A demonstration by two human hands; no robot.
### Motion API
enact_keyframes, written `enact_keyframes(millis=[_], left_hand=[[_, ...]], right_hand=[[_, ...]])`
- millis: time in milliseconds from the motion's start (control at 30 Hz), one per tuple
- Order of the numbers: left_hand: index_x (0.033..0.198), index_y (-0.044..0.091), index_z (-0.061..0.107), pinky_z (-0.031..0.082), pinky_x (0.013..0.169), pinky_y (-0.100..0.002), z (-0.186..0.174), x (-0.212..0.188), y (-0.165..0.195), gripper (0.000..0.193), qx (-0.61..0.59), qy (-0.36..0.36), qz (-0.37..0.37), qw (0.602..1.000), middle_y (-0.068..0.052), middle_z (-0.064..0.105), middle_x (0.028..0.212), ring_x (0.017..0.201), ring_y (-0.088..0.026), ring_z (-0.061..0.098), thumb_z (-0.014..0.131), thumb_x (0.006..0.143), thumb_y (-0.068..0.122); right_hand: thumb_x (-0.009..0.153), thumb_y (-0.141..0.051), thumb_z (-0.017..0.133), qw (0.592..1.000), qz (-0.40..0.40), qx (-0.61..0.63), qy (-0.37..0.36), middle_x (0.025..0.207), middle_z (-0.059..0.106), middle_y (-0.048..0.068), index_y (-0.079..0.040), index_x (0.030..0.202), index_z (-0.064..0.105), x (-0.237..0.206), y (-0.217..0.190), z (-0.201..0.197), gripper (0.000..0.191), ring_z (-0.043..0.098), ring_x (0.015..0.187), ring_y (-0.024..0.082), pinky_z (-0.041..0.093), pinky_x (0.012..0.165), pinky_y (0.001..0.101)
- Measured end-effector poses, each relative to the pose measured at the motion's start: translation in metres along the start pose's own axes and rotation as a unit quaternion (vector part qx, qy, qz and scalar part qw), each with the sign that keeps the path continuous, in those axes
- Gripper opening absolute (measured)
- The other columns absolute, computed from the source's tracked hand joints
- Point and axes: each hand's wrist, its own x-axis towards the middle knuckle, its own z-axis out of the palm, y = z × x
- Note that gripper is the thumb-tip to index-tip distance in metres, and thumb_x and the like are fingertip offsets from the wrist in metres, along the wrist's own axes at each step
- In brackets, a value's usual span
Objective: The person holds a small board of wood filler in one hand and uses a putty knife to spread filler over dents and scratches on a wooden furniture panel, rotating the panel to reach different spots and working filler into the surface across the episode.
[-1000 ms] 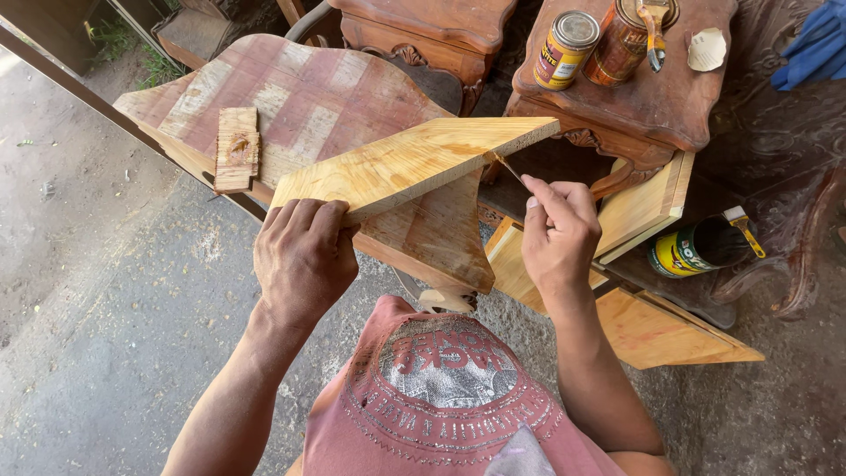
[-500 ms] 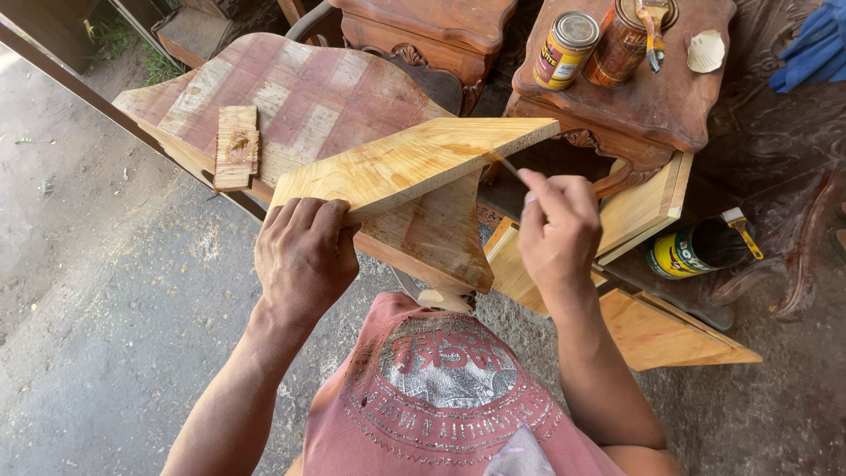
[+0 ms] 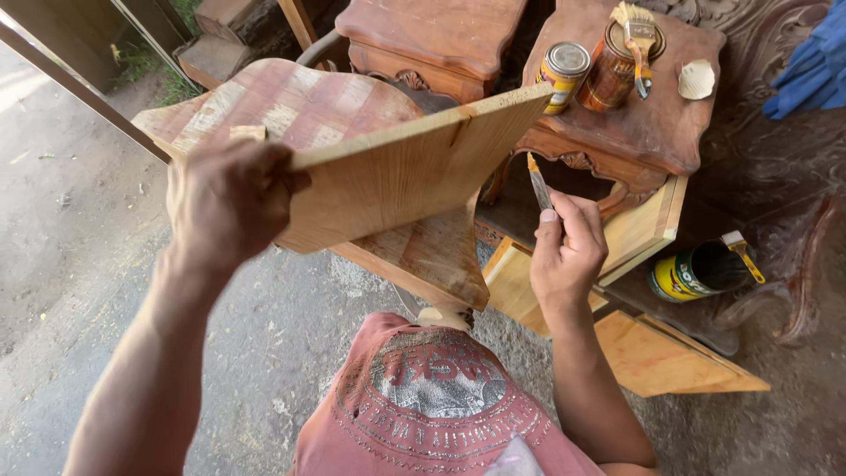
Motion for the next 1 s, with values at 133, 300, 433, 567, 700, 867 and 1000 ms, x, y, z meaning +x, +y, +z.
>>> enact_keyframes(millis=[133,300,433,567,700,867,1000], left_hand=[[0.091,0.011,0.076,0.048,0.08,-0.043,-0.007,0.035,-0.022,0.014,-0.006,-0.004,0.029,1.0,-0.004,0.07,0.082,0.075,-0.022,0.066,0.082,0.091,0.024],[0.097,0.009,0.074,0.036,0.109,-0.043,0.013,0.055,-0.035,0.014,0.034,0.055,0.064,0.996,-0.006,0.072,0.099,0.1,-0.024,0.066,0.078,0.098,0.023],[0.106,0.009,0.076,0.029,0.112,-0.052,0.021,0.069,-0.048,0.025,0.047,0.098,0.129,0.986,-0.006,0.072,0.092,0.093,-0.025,0.066,0.083,0.091,0.028],[0.101,0.011,0.076,0.03,0.116,-0.052,0.029,0.076,-0.055,0.019,0.062,0.107,0.111,0.986,-0.005,0.07,0.087,0.092,-0.025,0.066,0.084,0.092,0.026],[0.098,0.012,0.075,0.033,0.114,-0.051,0.036,0.081,-0.058,0.018,0.053,0.118,0.103,0.986,-0.003,0.07,0.086,0.091,-0.025,0.066,0.085,0.09,0.025],[0.096,0.012,0.075,0.034,0.114,-0.051,0.04,0.086,-0.061,0.018,0.05,0.13,0.111,0.984,-0.002,0.07,0.086,0.088,-0.024,0.066,0.086,0.09,0.024],[0.097,0.013,0.076,0.034,0.112,-0.051,0.042,0.086,-0.064,0.018,0.061,0.137,0.125,0.981,-0.003,0.069,0.083,0.086,-0.024,0.066,0.087,0.088,0.024]], right_hand=[[0.104,0.003,0.06,0.983,-0.169,-0.063,0.012,0.113,0.065,0.014,0.003,0.125,0.069,0.021,-0.006,0.02,0.023,0.066,0.102,0.028,0.054,0.091,0.037],[0.103,0.003,0.06,0.983,-0.183,-0.02,-0.001,0.111,0.064,0.014,0.001,0.127,0.07,0.055,-0.011,0.059,0.027,0.065,0.102,0.027,0.054,0.092,0.0373],[0.101,0.003,0.061,0.986,-0.164,0.005,-0.001,0.109,0.064,0.014,0.0,0.128,0.07,0.071,-0.008,0.089,0.029,0.064,0.101,0.027,0.053,0.092,0.0368],[0.101,0.004,0.061,0.987,-0.158,0.029,0.008,0.111,0.066,0.013,-0.001,0.128,0.071,0.08,0.0,0.111,0.029,0.065,0.102,0.025,0.054,0.093,0.0352],[0.1,0.004,0.062,0.989,-0.144,0.044,0.01,0.111,0.066,0.011,-0.001,0.127,0.07,0.085,0.006,0.126,0.029,0.065,0.1,0.022,0.055,0.092,0.0337],[0.098,0.004,0.062,0.992,-0.111,0.051,0.01,0.109,0.064,0.01,-0.004,0.128,0.071,0.087,0.006,0.139,0.032,0.063,0.098,0.022,0.054,0.087,0.034],[0.096,0.003,0.068,0.994,-0.094,0.048,0.008,0.107,0.061,0.01,-0.006,0.128,0.072,0.086,0.009,0.15,0.033,0.06,0.097,0.021,0.052,0.084,0.0333]])
